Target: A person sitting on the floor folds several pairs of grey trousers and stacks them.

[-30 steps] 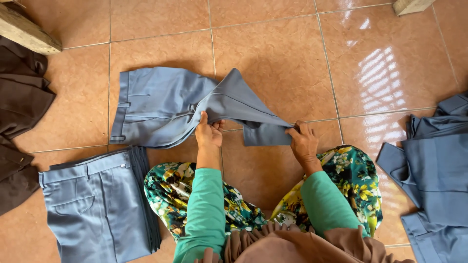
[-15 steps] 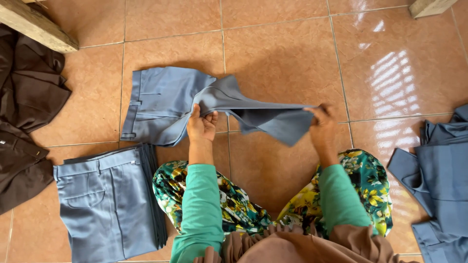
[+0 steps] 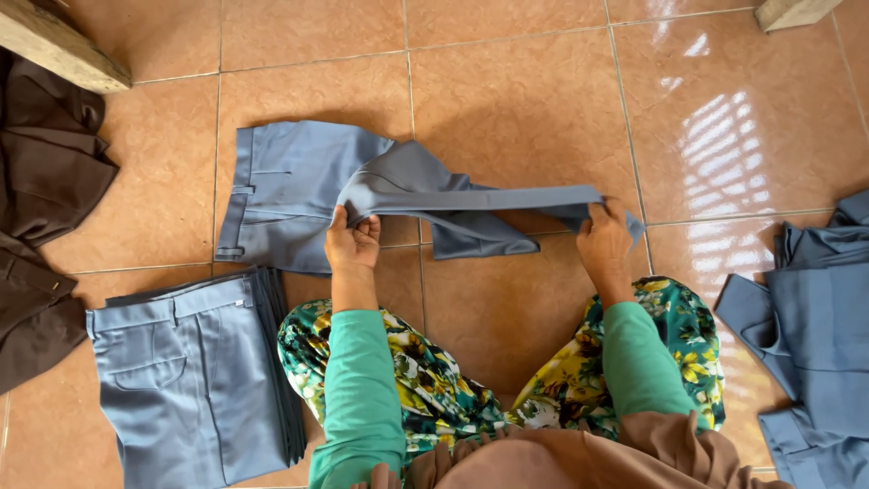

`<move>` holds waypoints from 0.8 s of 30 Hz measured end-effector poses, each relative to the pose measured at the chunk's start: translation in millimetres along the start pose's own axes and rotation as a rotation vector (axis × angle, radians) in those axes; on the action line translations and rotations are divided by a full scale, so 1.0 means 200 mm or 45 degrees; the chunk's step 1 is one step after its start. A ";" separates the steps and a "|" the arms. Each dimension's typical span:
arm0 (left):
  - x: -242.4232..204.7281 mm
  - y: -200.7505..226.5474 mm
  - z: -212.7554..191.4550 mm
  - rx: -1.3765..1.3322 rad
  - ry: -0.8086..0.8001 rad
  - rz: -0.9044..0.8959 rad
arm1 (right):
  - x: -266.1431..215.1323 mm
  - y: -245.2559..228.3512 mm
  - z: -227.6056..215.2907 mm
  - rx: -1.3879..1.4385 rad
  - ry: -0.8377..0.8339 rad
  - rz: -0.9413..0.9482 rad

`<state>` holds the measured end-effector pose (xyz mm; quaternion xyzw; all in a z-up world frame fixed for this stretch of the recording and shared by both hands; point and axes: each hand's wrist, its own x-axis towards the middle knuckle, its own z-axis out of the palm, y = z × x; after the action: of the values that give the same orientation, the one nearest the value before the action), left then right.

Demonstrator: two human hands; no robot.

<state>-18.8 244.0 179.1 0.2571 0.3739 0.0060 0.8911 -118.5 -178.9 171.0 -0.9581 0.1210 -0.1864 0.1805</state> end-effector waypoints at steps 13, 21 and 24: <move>0.03 0.04 0.07 -0.154 -0.054 -0.018 | -0.16 -0.47 0.23 -0.068 0.015 -0.376; 0.02 0.06 0.08 -0.187 -0.030 -0.014 | -0.24 -0.80 0.17 -0.014 0.195 -0.530; -0.02 0.07 0.10 -0.181 -0.022 -0.011 | -0.25 -0.81 0.35 -0.062 0.266 -0.507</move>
<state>-5.1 246.1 199.4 0.1916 0.3659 0.0265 0.9104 -109.3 2.9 157.9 -0.9427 -0.0479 -0.3136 0.1036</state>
